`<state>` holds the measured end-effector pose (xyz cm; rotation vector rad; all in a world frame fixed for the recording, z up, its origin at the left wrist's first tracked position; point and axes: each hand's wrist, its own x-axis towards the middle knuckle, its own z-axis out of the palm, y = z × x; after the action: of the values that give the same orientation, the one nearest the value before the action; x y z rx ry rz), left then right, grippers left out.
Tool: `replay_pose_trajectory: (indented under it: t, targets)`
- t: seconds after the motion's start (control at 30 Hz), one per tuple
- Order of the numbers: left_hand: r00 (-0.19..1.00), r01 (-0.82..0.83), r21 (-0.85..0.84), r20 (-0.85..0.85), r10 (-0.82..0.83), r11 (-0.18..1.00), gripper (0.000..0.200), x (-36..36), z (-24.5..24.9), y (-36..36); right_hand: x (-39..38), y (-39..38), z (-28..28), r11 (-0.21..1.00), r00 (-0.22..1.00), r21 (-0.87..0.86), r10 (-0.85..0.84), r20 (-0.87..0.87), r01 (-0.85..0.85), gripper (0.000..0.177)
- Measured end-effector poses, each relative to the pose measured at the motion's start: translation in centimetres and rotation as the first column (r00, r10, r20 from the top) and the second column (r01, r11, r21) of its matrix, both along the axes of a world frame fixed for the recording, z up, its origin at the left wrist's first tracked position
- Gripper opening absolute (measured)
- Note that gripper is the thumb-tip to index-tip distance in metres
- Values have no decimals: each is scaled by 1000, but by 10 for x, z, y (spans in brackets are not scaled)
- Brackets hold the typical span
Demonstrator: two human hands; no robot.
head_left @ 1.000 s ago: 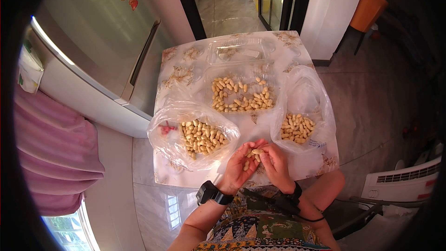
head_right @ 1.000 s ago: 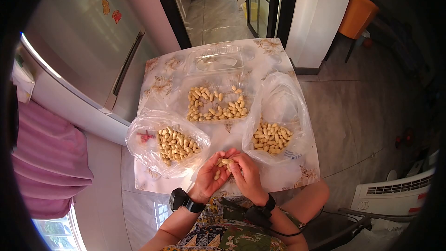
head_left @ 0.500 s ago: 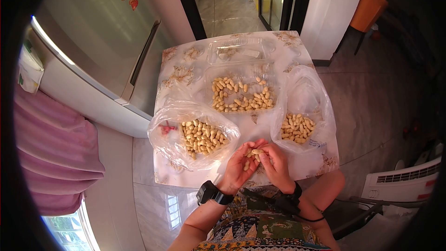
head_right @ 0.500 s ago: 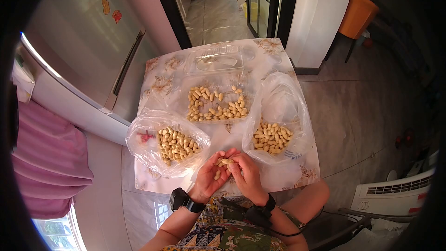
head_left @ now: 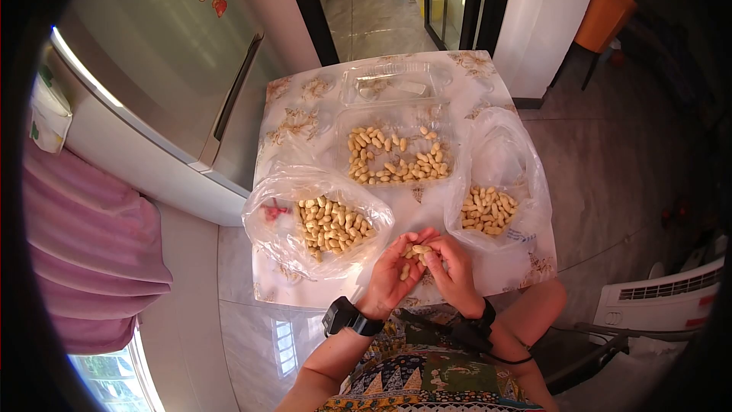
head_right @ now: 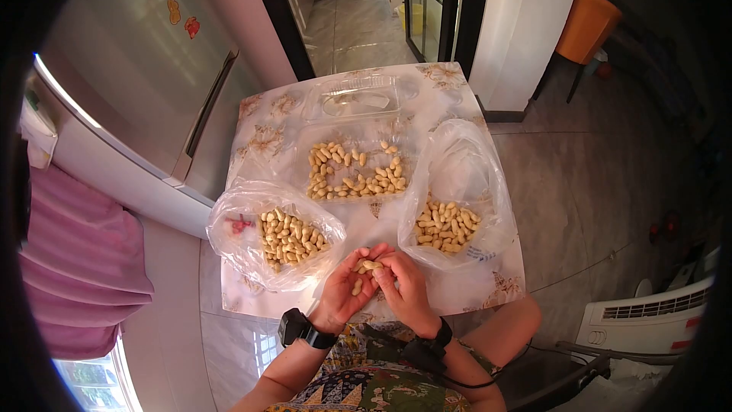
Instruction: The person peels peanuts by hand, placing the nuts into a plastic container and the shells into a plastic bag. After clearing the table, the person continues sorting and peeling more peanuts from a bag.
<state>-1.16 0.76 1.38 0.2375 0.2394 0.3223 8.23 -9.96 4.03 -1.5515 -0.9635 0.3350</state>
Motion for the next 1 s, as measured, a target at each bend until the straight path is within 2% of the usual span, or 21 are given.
replay_pose_trajectory:
  t: [0.13, 0.3, 0.43, 0.5, 0.67, 0.7, 0.73, 0.8, 0.83, 0.93, 1.0]
  targets:
    - [1000, -4, -1, 0, 4, 1000, 26, 0, 1, -1, 0, -1, -1, 1000, 1000, -17, 1, -26, -2, 10]
    - [1000, -6, 4, -7, 6, 1000, 26, 1, 2, -1, 2, -1, -3, 1000, 1000, -22, 14, 24, -13, 9]
    - [999, 11, -15, 37, -11, 1000, 27, 0, -4, 0, -5, 1, 4, 999, 1000, 38, -5, 28, 4, 10]
    - [999, 8, -27, 34, -7, 1000, 27, -2, -2, 2, -9, 1, 18, 999, 987, 37, -7, 161, 1, 13]
    - [1000, 12, -81, -27, -14, 997, 31, 0, -4, -1, -12, 24, 31, 994, 958, 75, 57, 281, -81, 24]
    - [996, 66, 0, -67, -66, 998, 42, -1, 3, -1, -13, 31, 33, 993, 937, 58, 73, 342, -99, 25]
    - [995, 71, 1, -64, -71, 997, 42, -2, 0, -4, -13, 38, 37, 992, 912, 41, 90, 401, -116, 26]
    - [992, -123, 127, 8, 123, 984, 39, -12, -25, -16, -19, 52, 47, 992, 915, -5, 115, 388, -122, 27]
    - [973, -71, 26, 224, 63, 997, 40, -2, -97, -16, -22, 61, 49, 992, 922, 29, 102, 373, -121, 28]
    - [980, -75, 53, 190, 63, 996, 39, -11, -78, -11, -29, 71, 41, 993, 931, 43, 85, 354, -107, 31]
    - [986, -83, 76, 152, 71, 994, 38, -19, -65, -9, -27, 70, 39, 982, 826, -108, 188, 532, -154, 35]
